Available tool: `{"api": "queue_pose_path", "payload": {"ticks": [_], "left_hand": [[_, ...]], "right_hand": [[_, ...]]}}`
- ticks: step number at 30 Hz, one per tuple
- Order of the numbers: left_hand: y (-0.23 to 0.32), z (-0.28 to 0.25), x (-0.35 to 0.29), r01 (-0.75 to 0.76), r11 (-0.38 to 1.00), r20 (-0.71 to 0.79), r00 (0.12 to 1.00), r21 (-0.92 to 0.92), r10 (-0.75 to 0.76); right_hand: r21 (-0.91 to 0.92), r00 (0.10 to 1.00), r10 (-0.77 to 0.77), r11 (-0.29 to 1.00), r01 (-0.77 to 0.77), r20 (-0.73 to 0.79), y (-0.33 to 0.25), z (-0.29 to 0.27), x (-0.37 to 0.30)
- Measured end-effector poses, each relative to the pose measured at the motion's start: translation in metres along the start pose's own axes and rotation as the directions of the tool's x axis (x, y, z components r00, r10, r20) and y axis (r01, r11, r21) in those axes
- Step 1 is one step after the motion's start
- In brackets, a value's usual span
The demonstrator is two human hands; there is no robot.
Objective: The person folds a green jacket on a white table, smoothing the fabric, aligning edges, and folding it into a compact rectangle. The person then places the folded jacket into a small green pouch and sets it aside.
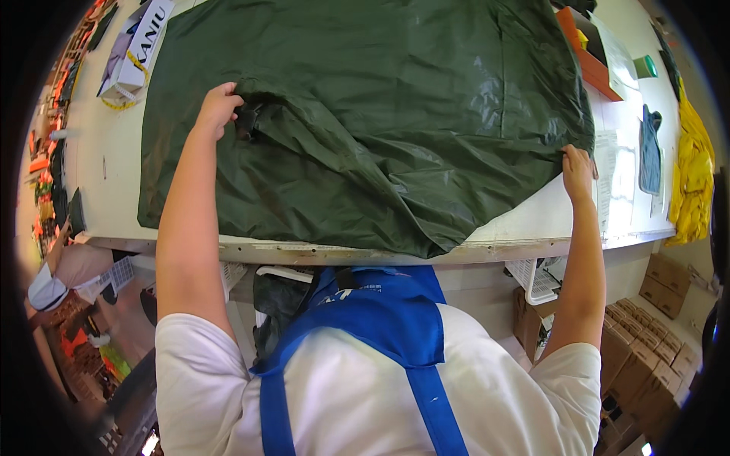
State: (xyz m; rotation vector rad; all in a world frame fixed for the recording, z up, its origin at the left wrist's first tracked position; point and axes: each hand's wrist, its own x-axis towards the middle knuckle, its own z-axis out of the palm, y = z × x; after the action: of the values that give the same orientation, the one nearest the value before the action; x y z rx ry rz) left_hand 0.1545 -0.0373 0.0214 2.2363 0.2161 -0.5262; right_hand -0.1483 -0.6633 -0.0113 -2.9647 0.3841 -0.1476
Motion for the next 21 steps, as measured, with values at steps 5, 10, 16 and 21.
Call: {"api": "queue_pose_path", "payload": {"ticks": [5, 10, 16, 21], "left_hand": [[-0.07, -0.056, -0.061, -0.033, 0.857, 0.044, 0.997, -0.515, 0.065], [-0.18, -0.078, -0.094, -0.609, 0.626, 0.303, 0.79, 0.487, 0.533], [-0.119, -0.049, -0.068, -0.006, 0.978, -0.1, 0.995, -0.21, -0.015], [-0.069, 0.005, -0.031, -0.133, 0.783, 0.18, 0.983, 0.608, 0.027]], "right_hand": [[-0.265, 0.986, 0.166, 0.951, -0.159, 0.006, 0.005, 0.022, -0.003], [-0.197, 0.893, 0.026, 0.972, -0.128, -0.45, -0.111, 0.027, 0.013], [0.183, 0.843, -0.475, 0.879, 0.441, 0.251, -0.285, 0.049, -0.078], [0.115, 0.784, -0.524, 0.848, 0.517, 0.333, -0.292, 0.049, -0.092]]}}
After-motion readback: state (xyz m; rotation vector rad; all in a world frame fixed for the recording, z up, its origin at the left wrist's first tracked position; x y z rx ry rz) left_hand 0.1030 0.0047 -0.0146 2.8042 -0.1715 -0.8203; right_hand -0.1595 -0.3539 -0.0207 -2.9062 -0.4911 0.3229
